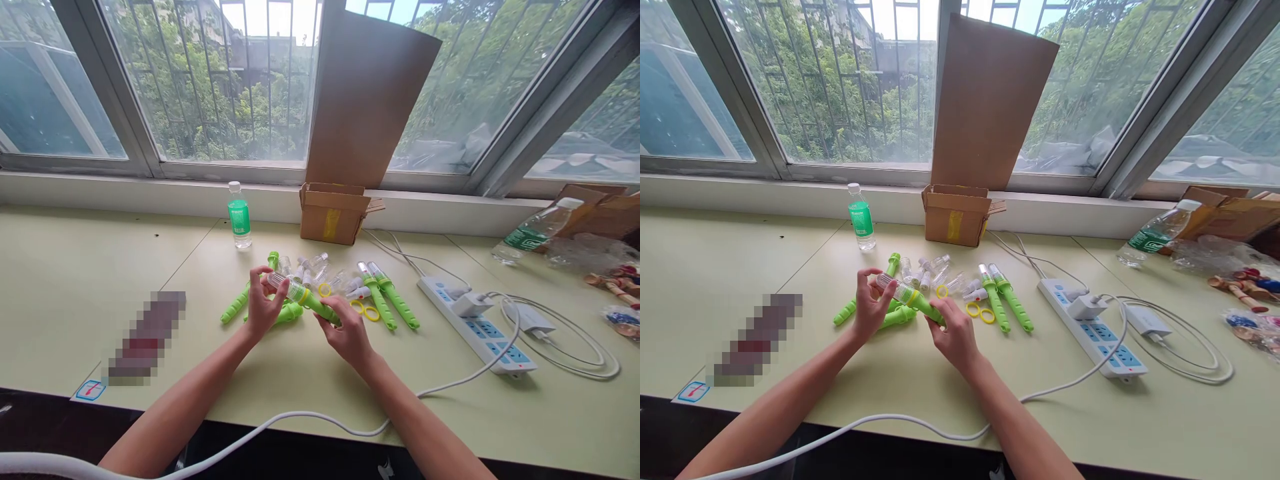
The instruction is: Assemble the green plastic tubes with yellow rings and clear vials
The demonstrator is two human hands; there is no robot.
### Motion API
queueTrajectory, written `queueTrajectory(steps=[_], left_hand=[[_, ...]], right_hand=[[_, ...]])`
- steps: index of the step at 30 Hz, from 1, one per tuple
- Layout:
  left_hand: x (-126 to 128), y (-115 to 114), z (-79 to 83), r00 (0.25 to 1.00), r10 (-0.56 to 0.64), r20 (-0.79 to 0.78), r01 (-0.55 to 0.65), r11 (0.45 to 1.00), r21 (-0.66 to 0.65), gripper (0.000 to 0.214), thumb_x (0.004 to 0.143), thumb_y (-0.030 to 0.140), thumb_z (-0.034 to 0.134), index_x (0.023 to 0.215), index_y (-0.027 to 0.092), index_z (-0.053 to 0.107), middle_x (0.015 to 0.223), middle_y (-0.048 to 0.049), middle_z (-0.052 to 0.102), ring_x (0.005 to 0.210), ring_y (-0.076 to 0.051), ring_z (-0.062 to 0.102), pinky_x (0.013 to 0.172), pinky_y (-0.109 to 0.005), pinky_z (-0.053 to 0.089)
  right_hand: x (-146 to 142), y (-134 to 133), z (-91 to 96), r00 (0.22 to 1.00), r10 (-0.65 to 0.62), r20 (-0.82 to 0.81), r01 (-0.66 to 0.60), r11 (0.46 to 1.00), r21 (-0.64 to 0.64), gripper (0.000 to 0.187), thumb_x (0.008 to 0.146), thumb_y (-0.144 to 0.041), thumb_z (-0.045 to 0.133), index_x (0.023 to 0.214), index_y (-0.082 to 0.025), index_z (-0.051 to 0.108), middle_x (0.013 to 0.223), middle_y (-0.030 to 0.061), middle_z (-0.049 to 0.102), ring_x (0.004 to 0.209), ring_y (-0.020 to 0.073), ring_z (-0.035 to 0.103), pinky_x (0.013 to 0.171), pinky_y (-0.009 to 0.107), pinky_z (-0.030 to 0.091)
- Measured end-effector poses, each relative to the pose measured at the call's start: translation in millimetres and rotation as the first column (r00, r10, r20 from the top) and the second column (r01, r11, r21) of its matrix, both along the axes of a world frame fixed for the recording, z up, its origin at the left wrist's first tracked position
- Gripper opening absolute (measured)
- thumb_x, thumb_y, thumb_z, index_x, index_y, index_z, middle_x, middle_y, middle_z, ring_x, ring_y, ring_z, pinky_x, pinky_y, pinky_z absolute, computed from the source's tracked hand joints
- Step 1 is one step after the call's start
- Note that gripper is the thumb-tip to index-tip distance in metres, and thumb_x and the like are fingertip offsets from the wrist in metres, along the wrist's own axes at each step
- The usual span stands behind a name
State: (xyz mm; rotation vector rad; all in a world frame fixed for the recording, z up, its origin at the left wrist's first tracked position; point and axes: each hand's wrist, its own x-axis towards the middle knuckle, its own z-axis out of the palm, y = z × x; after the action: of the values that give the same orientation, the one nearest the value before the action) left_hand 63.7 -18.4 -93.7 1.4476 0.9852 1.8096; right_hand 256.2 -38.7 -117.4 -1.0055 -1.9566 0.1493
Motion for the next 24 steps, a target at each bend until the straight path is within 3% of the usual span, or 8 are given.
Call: queueTrajectory(steps=[14,20,24], left_hand=[[-1.4,1.3,2.0,0.993,-0.084,0.082,0.089,0.995,-0.052,0.043,0.079,0.037,0.071,0.101,0.022,0.037,0.07,0.0048,0.061,0.053,-0.012,0.063,0.048,-0.025,0.057],[-3.8,4.3,0.8,0.991,-0.097,0.095,0.103,0.993,-0.058,0.045,0.077,0.035,0.073,0.1,0.021,0.037,0.07,0.0044,0.062,0.053,-0.012,0.064,0.049,-0.025,0.057],[-4.0,5.5,-1.0,0.989,-0.103,0.104,0.11,0.992,-0.066,0.044,0.078,0.036,0.073,0.101,0.021,0.038,0.069,0.0044,0.062,0.054,-0.012,0.064,0.05,-0.026,0.057]], right_hand=[[4.8,-1.6,3.4,0.994,-0.084,0.066,0.072,0.984,0.164,0.021,0.09,-0.018,0.054,0.107,-0.024,0.065,0.1,0.0083,0.072,0.085,0.022,0.069,0.07,0.032,0.053],[2.6,-0.3,2.0,0.987,-0.044,0.155,0.029,0.995,0.093,0.026,0.094,-0.026,0.051,0.117,-0.021,0.061,0.101,0.0108,0.072,0.091,0.0251,0.069,0.075,0.035,0.054],[1.1,0.3,-1.2,0.994,0.024,0.105,-0.025,1.0,0.003,0.026,0.092,-0.031,0.054,0.116,-0.021,0.057,0.102,0.011,0.07,0.091,0.0256,0.068,0.076,0.036,0.054]])
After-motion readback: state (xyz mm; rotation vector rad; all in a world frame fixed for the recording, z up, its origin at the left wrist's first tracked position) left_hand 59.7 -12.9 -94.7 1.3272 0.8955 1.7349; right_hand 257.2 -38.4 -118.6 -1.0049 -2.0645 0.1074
